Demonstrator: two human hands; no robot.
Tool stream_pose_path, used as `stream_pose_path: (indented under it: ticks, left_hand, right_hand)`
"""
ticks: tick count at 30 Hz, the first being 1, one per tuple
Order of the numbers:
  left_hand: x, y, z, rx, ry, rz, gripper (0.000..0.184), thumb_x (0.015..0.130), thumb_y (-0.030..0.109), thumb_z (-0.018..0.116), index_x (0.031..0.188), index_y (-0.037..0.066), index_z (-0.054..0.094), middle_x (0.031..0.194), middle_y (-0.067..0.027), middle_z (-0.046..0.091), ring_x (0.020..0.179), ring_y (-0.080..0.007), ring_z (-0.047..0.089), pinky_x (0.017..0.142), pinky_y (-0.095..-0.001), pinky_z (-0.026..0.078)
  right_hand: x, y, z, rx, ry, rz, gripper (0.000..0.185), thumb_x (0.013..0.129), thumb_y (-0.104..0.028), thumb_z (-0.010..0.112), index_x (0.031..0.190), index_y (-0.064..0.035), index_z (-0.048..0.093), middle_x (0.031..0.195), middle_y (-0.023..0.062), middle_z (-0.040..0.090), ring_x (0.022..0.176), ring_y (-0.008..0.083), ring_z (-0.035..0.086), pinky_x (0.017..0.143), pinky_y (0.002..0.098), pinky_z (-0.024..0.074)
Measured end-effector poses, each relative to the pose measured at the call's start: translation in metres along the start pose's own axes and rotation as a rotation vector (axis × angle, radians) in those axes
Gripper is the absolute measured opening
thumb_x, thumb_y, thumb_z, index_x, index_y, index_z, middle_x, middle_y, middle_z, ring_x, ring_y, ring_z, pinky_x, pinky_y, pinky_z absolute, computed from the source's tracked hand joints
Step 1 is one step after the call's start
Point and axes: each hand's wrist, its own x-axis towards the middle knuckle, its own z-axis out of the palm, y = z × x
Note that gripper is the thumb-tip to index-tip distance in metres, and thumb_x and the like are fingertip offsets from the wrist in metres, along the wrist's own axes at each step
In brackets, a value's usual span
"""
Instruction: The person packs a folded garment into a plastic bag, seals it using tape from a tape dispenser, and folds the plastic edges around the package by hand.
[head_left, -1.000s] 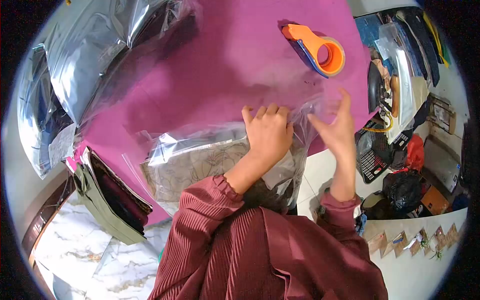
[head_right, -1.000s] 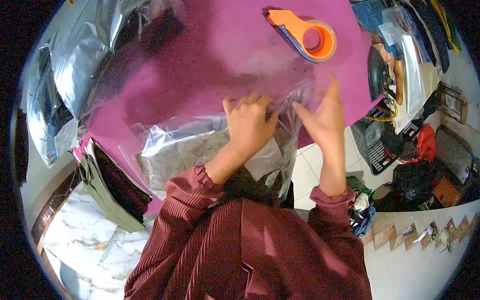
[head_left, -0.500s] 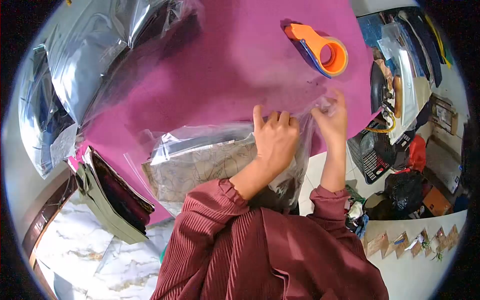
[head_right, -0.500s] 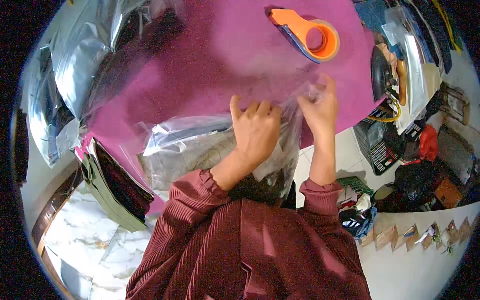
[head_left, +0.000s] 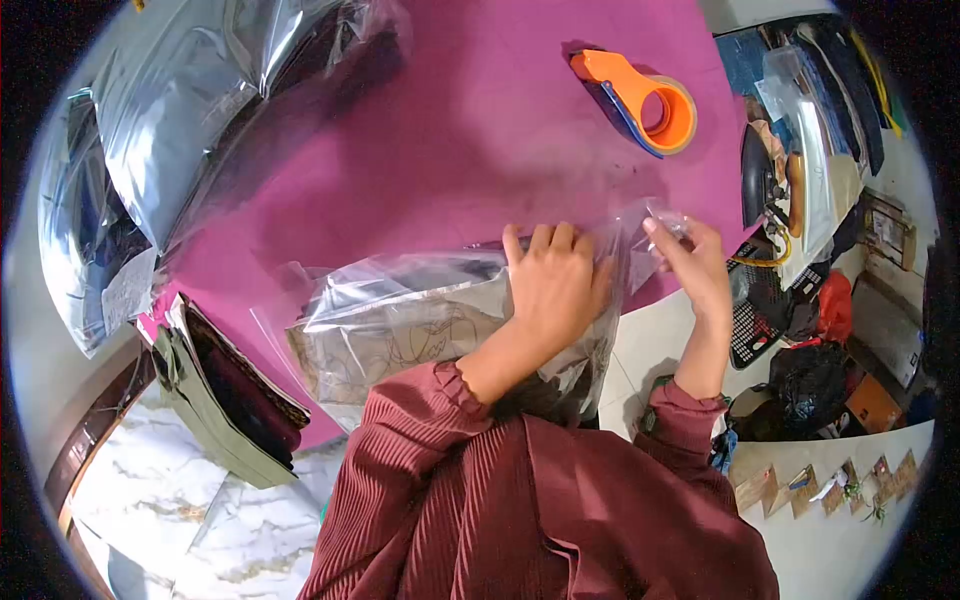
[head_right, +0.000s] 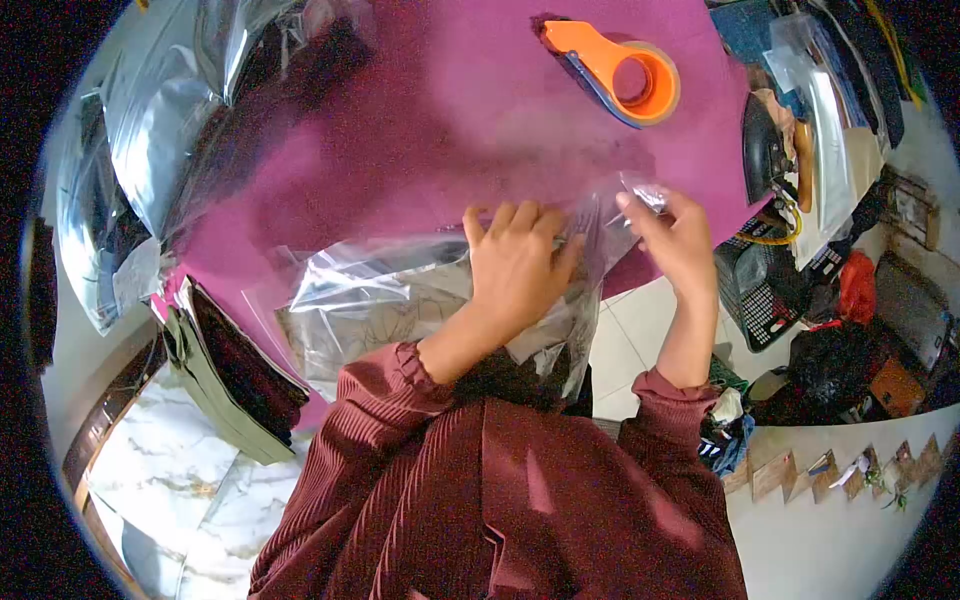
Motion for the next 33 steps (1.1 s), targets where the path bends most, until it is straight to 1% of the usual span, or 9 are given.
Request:
stream_pose_path:
  ticks: [3,8,12,18,23,27,28,32,33]
  left_hand:
    - [-0.004,0.006,-0.003,-0.062,-0.025,-0.004,0.021,0.079,0.022,0.064,0.089,0.004,0.068,0.088,-0.0102,0.061,0.083,-0.0282,0.055,0.098,-0.0569,0.035]
    - [-0.009,0.009,-0.001,-0.007,-0.088,0.071,0.026,0.082,0.023,0.061,0.092,0.001,0.069,0.092,-0.0116,0.061,0.087,-0.0292,0.053,0.097,-0.0562,0.035]
    - [-0.009,0.005,-0.003,-0.072,-0.185,0.105,0.027,0.082,0.022,0.059,0.093,-0.001,0.068,0.088,-0.0130,0.062,0.082,-0.0307,0.055,0.093,-0.0547,0.036]
    - [0.003,-0.004,-0.003,-0.023,-0.175,0.063,0.023,0.079,0.020,0.061,0.087,0.000,0.069,0.085,-0.0146,0.065,0.075,-0.0305,0.056,0.088,-0.0518,0.038]
    - [0.005,-0.014,0.009,0.006,-0.246,0.057,0.016,0.077,0.017,0.063,0.078,0.003,0.070,0.083,-0.0137,0.067,0.071,-0.0294,0.057,0.085,-0.0489,0.039]
    - [0.016,-0.012,0.004,-0.044,-0.091,-0.118,0.007,0.072,0.012,0.067,0.075,0.006,0.071,0.088,-0.0079,0.069,0.073,-0.0273,0.061,0.087,-0.0449,0.041]
    - [0.016,-0.012,0.005,-0.044,-0.095,-0.118,0.007,0.072,0.012,0.067,0.075,0.006,0.071,0.088,-0.0079,0.069,0.073,-0.0273,0.061,0.087,-0.0449,0.041]
    - [0.016,-0.016,0.003,-0.001,-0.007,-0.056,0.011,0.073,0.015,0.069,0.082,0.008,0.072,0.088,-0.0056,0.070,0.070,-0.0268,0.059,0.089,-0.0433,0.040]
    - [0.017,-0.016,0.002,0.000,-0.006,-0.055,0.011,0.073,0.015,0.069,0.082,0.008,0.072,0.088,-0.0056,0.070,0.070,-0.0268,0.059,0.089,-0.0433,0.040]
  right_hand:
    - [-0.005,-0.001,0.002,-0.049,-0.087,0.046,0.025,0.086,-0.008,0.074,0.110,-0.0018,0.072,0.092,0.0071,0.068,0.070,0.0091,0.058,0.057,0.0184,0.0438]
    - [-0.002,0.001,0.019,-0.067,0.040,-0.214,0.028,0.090,-0.015,0.071,0.115,-0.0007,0.072,0.099,0.0074,0.069,0.078,0.0092,0.060,0.065,0.0199,0.0466]
    - [-0.005,-0.014,0.030,0.135,-0.087,-0.201,0.038,0.095,-0.021,0.067,0.125,0.0015,0.066,0.105,0.0073,0.070,0.088,0.0098,0.060,0.076,0.0225,0.0474]
    - [-0.017,0.005,0.037,0.172,0.000,-0.216,0.041,0.099,-0.024,0.060,0.128,0.0045,0.063,0.099,0.0042,0.070,0.083,0.0103,0.057,0.079,0.0189,0.0439]
    - [-0.019,0.017,0.046,0.148,-0.239,-0.220,0.048,0.097,-0.028,0.064,0.131,0.0055,0.060,0.113,0.0125,0.070,0.095,0.0161,0.062,0.084,0.0296,0.0489]
    - [-0.015,0.010,0.060,-0.064,-0.026,-0.237,0.032,0.094,-0.019,0.066,0.115,0.0046,0.067,0.093,0.0083,0.068,0.074,0.0145,0.057,0.068,0.0265,0.0465]
    - [-0.015,0.009,0.062,-0.064,-0.026,-0.233,0.032,0.094,-0.019,0.066,0.115,0.0046,0.067,0.093,0.0083,0.068,0.074,0.0145,0.057,0.068,0.0265,0.0465]
    - [-0.010,0.000,0.065,-0.472,0.025,-0.373,0.036,0.087,-0.021,0.068,0.113,0.0041,0.069,0.104,0.0190,0.071,0.083,0.0301,0.067,0.073,0.0371,0.0526]
    - [-0.008,-0.001,0.066,-0.471,0.026,-0.374,0.036,0.087,-0.021,0.068,0.113,0.0041,0.069,0.104,0.0190,0.071,0.083,0.0301,0.067,0.073,0.0371,0.0526]
